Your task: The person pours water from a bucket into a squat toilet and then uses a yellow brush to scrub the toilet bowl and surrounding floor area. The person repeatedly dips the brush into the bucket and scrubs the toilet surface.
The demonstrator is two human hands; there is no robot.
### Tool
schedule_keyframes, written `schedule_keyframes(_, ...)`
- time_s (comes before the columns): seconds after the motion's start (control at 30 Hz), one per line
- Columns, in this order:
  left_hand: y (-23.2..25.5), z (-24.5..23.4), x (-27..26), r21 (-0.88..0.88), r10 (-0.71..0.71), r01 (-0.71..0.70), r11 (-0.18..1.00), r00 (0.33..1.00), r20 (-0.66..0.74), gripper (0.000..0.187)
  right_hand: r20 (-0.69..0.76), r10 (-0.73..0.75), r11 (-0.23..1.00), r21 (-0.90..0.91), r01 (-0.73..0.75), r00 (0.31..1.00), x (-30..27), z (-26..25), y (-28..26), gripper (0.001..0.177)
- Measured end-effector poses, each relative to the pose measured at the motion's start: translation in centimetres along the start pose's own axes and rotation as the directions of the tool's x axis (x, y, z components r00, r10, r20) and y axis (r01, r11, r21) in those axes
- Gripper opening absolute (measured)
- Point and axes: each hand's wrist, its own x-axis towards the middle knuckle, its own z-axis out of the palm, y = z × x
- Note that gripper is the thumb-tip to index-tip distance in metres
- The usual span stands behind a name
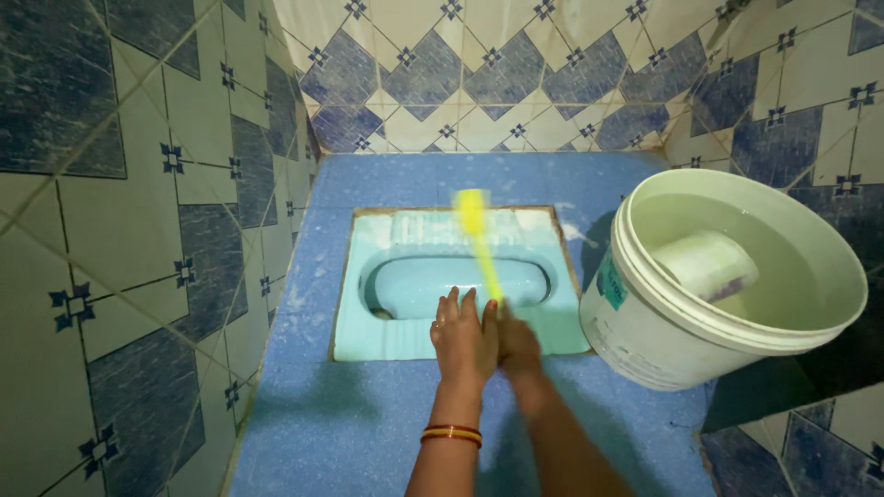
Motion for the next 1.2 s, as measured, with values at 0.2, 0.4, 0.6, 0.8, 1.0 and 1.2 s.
schedule_keyframes(0.2,-0.4,-1.2,0.0,0.022,-0.005,0.005,1.000,1.000,-0.002,0.054,-0.078,-0.084,0.996,-0.035,0.082,0.993,2.6,5.8,0.3,0.056)
schedule_keyframes(0.4,-0.4,-1.3,0.2,0.066,-0.055,0.051,0.997,0.997,0.062,0.051,-0.216,0.293,0.949,0.185,-0.256,0.931,2.3,0.2,5.7,0.059)
schedule_keyframes(0.6,0.6,-1.1,-0.1,0.014,0.059,-0.058,0.998,0.998,-0.005,0.052,-0.156,-0.381,0.916,-0.201,0.348,0.911,4.4,5.6,0.5,0.048)
schedule_keyframes(0.8,0.9,-1.3,-0.4,0.010,0.081,-0.081,0.997,0.997,-0.017,0.048,-0.105,0.058,0.957,-0.277,-0.085,0.993,7.0,-1.7,4.1,0.050)
schedule_keyframes(1.0,1.6,-1.1,-1.0,0.012,0.086,-0.087,0.996,0.994,0.069,0.050,-0.237,0.181,0.938,-0.250,-0.240,0.954,6.9,-10.9,5.3,0.033)
schedule_keyframes(1.2,0.6,-0.5,-0.9,0.059,0.063,-0.073,0.996,0.986,0.156,0.051,0.089,-0.060,0.646,-0.756,0.106,0.994,0.8,-19.0,1.0,0.024)
